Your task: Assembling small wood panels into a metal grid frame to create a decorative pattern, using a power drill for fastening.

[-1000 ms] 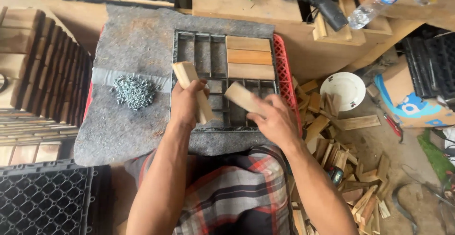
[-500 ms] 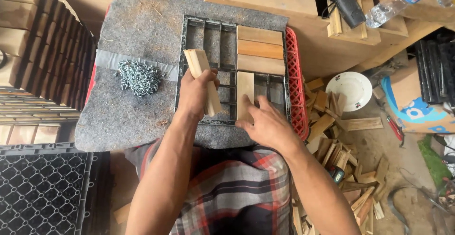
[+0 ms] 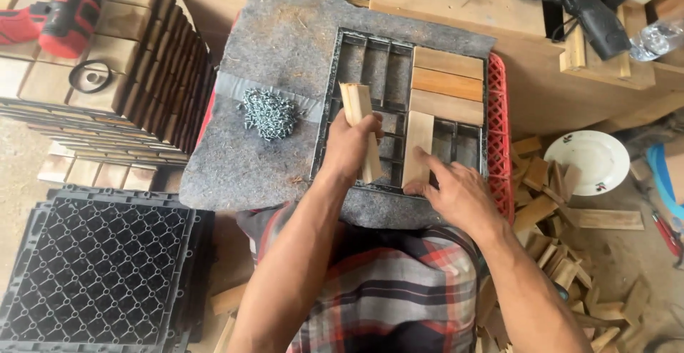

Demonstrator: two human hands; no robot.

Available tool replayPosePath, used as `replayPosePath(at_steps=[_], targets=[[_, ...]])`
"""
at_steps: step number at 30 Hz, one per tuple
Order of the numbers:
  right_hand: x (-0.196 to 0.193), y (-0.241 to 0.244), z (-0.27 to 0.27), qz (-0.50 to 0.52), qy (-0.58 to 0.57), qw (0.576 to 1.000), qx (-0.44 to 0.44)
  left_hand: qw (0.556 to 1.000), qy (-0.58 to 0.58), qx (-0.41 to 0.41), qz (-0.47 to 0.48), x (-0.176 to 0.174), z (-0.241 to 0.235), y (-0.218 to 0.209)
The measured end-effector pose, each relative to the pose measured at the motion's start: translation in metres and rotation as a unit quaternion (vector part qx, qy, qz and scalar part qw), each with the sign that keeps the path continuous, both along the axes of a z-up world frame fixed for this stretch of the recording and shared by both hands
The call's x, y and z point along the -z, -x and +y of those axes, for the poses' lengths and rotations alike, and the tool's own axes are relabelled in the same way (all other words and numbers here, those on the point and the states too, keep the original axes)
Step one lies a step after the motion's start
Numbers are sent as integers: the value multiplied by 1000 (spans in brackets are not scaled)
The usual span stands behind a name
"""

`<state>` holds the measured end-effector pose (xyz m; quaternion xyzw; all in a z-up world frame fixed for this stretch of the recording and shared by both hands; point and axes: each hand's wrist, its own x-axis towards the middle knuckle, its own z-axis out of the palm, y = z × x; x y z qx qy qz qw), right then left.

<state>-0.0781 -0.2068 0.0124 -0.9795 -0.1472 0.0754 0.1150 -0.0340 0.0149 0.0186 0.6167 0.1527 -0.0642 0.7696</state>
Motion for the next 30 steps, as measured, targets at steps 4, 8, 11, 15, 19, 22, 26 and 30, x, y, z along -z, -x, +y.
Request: replayPosePath(at_steps=[4,8,11,15,19,22,26,30], targets=[[-18,2,13,1,-18,1000,11,1000,1,1,3,1,1,0],[-69,-3,38,160,59,982,78,1000,1,-3,10,4,4,-4],[-75,-19,39,179,19,978,107,1000,12,-27,10,0,7,-7],[-59,-49,40,134,-42,975,172,998,33,-46,17,-8,4,-6],[-34,-65,41,118,-97,970,190,999,31,-41,13,-10,3,-7],[-39,-65,51,113,-24,976,184,1000,3,-21,18,-8,5,-7],[-39,-67,51,114,-33,973,199,999,15,-44,8,-5,8,-10],[-65,-58,55,135,-74,961,230,996,36,-77,17,-6,18,-11]])
